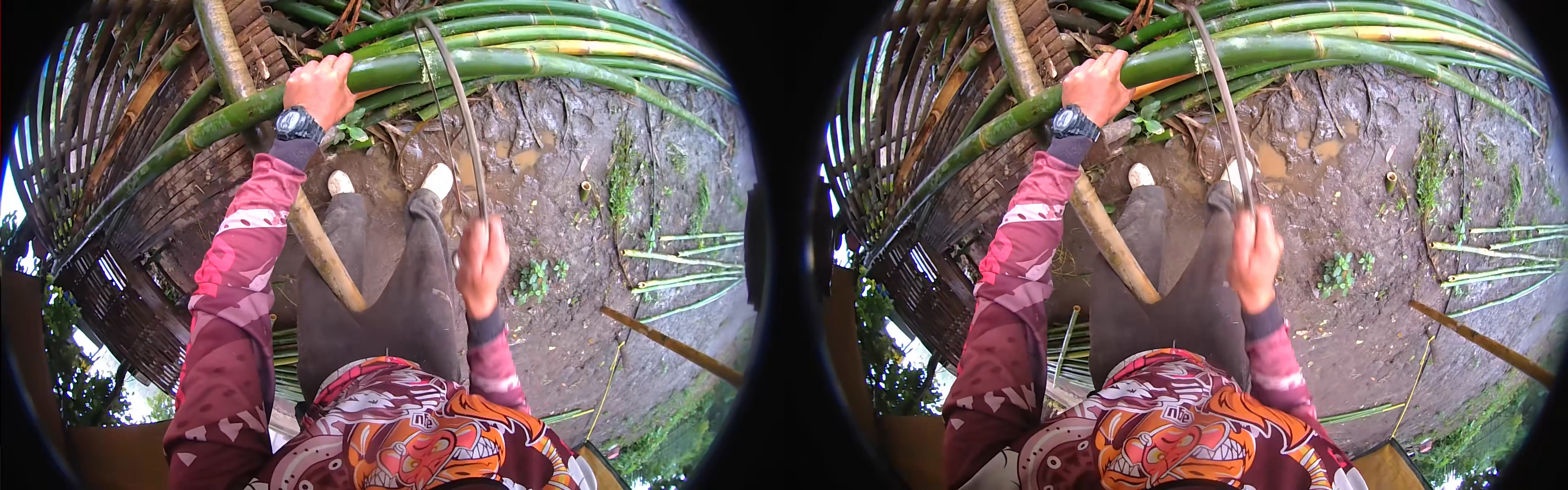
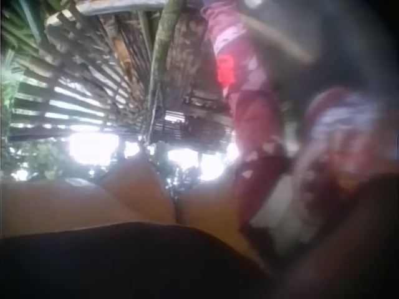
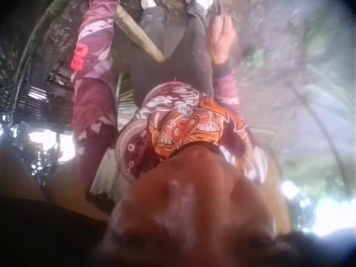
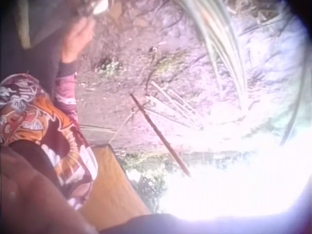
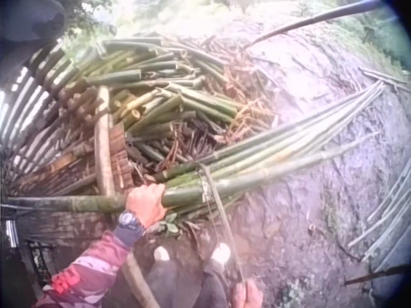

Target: The person constructs a bamboo structure by placing bamboo stalks across a frame, cutting them to size using a saw, and tying them together with thin strips.

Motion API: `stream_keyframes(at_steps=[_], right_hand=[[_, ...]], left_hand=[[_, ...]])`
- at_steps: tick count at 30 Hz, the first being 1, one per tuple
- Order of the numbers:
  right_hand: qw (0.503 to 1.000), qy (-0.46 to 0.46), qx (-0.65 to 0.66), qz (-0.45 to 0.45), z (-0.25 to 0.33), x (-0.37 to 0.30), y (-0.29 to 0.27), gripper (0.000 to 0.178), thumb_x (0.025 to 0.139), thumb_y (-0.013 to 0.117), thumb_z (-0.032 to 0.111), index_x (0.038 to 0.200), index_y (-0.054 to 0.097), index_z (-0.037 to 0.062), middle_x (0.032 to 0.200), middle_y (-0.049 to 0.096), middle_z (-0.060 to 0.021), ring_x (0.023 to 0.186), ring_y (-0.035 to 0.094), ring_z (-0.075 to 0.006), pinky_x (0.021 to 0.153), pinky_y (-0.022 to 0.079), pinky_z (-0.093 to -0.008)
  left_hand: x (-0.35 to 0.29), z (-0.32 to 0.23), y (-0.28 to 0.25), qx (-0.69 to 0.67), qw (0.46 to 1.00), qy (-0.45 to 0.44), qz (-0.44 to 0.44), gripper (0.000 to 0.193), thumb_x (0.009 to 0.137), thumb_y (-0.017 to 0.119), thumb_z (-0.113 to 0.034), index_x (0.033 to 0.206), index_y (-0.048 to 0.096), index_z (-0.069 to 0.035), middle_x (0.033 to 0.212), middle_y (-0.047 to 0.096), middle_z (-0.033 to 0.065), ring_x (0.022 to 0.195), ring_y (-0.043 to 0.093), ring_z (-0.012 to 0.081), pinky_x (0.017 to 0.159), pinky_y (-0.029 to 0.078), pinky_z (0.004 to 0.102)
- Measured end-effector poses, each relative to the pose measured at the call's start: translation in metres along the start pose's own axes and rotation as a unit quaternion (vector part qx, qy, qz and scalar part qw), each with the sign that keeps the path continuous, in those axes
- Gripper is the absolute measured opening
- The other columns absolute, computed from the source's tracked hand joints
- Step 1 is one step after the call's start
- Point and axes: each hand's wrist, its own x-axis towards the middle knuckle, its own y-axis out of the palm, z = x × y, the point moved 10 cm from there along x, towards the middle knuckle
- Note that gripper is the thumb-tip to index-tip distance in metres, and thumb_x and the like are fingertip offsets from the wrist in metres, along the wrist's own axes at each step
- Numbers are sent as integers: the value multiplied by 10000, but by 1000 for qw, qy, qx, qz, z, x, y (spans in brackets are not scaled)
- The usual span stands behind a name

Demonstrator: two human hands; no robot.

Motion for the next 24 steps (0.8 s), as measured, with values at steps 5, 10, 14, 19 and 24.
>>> stream_keyframes(at_steps=[5, 10, 14, 19, 24], right_hand=[[963, -172, -202, -50, 44, 90, 46, 175, 1055, 520, 165, 1030, 619, 24, 766, 670, -148, 634, 680, -337, 577, 522, -410], [995, -79, -54, -25, 41, 120, 53, 205, 1075, 502, 247, 1004, 570, 68, 735, 606, -215, 651, 618, -458, 560, 463, -501], [1000, 11, -30, 1, -1, -8, -1, 286, 1093, 452, 229, 1091, 667, 39, 672, 532, 8, 571, 495, -46, 495, 379, -253], [964, -178, -153, -122, 47, 108, 46, 240, 1066, 520, 239, 987, 606, 29, 724, 628, -238, 605, 636, -435, 523, 469, -487], [996, -48, -81, -3, 45, 97, 47, 248, 1085, 497, 244, 1019, 587, 22, 753, 576, -194, 616, 565, -330, 561, 443, -411]], left_hand=[[1, -14, -4, 2, 997, 27, -75, 459, 727, 822, -325, 1119, 643, -167, 1022, 733, 32, 906, 722, 253, 775, 588, 385], [-1, -11, 1, 4, 995, 26, -92, 440, 721, 836, -323, 1093, 659, -169, 1026, 726, 20, 867, 718, 245, 752, 585, 386], [-2, -2, -6, -10, 997, 13, -72, 303, 741, 728, -153, 1039, 676, -160, 936, 728, 41, 842, 720, 270, 759, 581, 399], [2, -17, -4, 4, 995, 23, -92, 433, 726, 814, -281, 1127, 685, -179, 995, 734, 18, 858, 725, 237, 770, 591, 382], [3, -4, 2, 0, 995, 12, -97, 430, 723, 820, -297, 1114, 681, -183, 1000, 730, 4, 889, 719, 240, 783, 584, 380]])
